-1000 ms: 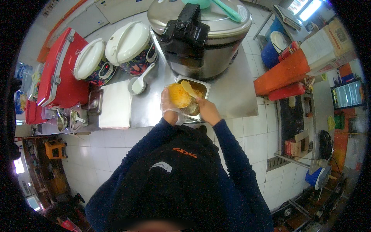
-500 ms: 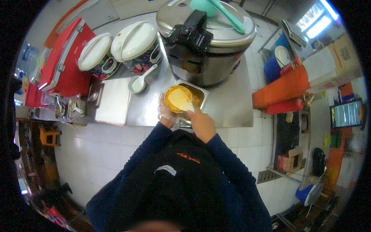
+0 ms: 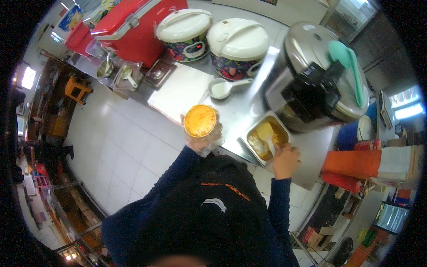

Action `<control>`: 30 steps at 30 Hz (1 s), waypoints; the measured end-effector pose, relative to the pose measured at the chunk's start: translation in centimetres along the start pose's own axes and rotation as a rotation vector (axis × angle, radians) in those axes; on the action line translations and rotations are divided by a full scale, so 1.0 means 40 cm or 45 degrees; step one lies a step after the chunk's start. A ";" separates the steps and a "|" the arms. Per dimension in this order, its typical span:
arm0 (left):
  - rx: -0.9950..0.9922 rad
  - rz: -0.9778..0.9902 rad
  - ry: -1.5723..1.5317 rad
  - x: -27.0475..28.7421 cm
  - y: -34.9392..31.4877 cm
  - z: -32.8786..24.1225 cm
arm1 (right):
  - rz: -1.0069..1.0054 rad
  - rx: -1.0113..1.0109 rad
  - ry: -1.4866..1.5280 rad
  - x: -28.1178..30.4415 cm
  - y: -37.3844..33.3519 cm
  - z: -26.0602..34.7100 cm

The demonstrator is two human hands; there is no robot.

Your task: The person scoops rice into a plastic bag, wraps it, and places it on the counter. They then retrieve a red takeout box, add a piece of fried chicken from a display case, and place a scoop of yellow curry into the box. The person writes on a receipt, places it and the wrapped rice into a plastic bag, and seals the bag.

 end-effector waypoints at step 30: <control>1.210 -0.100 3.846 0.090 0.292 -0.738 | -0.150 -0.555 0.221 0.049 -0.117 0.011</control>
Point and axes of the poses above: each hand's wrist, its own y-axis towards the middle knuckle, its own x-axis out of the back of the hand, z = x × y, the point moved 6 cm from there along y, towards the middle knuckle, and after that the axes turned 3 degrees about z, right-handed, at the moved point
